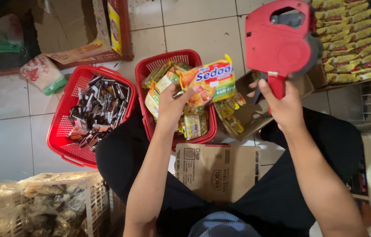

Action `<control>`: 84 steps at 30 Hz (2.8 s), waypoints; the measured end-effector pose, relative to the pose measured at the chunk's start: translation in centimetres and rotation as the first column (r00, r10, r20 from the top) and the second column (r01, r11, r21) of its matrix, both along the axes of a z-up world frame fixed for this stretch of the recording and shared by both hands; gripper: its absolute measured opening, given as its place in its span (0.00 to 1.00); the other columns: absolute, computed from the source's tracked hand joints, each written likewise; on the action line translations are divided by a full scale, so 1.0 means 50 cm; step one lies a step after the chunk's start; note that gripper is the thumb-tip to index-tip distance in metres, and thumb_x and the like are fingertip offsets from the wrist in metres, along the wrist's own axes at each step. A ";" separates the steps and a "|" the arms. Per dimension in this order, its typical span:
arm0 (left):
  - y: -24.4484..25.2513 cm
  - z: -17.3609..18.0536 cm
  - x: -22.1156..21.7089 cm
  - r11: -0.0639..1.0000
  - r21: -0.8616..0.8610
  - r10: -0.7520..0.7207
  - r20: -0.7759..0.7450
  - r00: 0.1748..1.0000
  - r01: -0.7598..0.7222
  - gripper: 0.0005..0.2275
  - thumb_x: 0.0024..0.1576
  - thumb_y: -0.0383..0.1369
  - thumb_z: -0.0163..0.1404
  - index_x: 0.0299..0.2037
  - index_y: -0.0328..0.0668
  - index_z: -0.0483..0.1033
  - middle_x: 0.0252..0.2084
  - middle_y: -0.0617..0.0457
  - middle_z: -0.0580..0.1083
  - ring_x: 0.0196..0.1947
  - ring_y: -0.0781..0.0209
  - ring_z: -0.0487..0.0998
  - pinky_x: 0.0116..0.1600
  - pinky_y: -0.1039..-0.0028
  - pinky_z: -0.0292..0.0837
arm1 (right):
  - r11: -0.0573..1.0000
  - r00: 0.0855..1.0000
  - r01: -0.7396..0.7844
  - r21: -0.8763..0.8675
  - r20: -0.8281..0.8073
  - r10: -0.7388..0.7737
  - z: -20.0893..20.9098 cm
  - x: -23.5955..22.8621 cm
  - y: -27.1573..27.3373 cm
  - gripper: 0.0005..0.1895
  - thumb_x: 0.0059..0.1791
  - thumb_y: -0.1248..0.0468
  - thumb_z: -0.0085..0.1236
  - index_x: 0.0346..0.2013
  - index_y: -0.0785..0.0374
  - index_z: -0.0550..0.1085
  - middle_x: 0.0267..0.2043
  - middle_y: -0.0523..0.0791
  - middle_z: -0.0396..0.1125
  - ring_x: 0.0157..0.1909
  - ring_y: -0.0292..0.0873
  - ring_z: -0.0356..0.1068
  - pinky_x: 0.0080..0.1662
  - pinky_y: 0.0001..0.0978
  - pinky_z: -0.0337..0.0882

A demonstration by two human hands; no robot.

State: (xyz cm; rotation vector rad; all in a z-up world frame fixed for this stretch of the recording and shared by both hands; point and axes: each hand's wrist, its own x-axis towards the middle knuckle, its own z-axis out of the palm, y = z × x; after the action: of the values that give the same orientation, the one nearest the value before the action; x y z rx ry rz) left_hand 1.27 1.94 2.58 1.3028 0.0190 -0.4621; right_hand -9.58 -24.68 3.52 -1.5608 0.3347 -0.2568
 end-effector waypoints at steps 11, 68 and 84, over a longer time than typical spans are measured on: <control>0.003 -0.011 0.020 0.990 0.003 0.139 0.016 0.990 -0.139 0.17 0.56 0.30 0.59 0.55 0.33 0.77 0.49 0.54 0.80 0.46 0.69 0.81 0.51 0.76 0.77 | 0.872 0.987 -0.091 -0.481 0.074 0.144 0.036 -0.057 0.126 0.08 0.54 0.68 0.58 0.47 0.67 0.76 0.41 0.46 0.75 0.41 0.41 0.77 0.46 0.32 0.74; 0.124 -0.265 -0.038 0.429 0.885 -0.610 0.431 0.665 -0.180 0.35 0.43 0.27 0.62 0.64 0.52 0.66 0.70 0.52 0.59 0.70 0.45 0.62 0.70 0.54 0.63 | 0.910 0.907 -0.267 -0.317 -0.402 0.126 -0.028 -0.009 0.103 0.11 0.54 0.61 0.58 0.45 0.67 0.76 0.36 0.45 0.76 0.31 0.36 0.75 0.32 0.26 0.69; 0.030 -0.344 0.017 0.167 0.881 -0.714 0.418 0.562 -0.442 0.34 0.53 0.21 0.49 0.71 0.61 0.57 0.77 0.37 0.47 0.64 0.16 0.64 0.48 0.55 0.80 | 0.949 0.907 -0.249 -0.193 -0.391 0.159 -0.044 -0.014 0.101 0.12 0.53 0.60 0.58 0.44 0.67 0.76 0.35 0.43 0.75 0.29 0.34 0.74 0.30 0.25 0.67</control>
State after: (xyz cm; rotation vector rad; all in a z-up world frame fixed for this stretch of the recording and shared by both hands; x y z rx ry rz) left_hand 2.11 3.43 -14.61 2.8750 -0.8303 0.1882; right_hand -10.28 -19.66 1.31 -1.8714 0.4416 0.1764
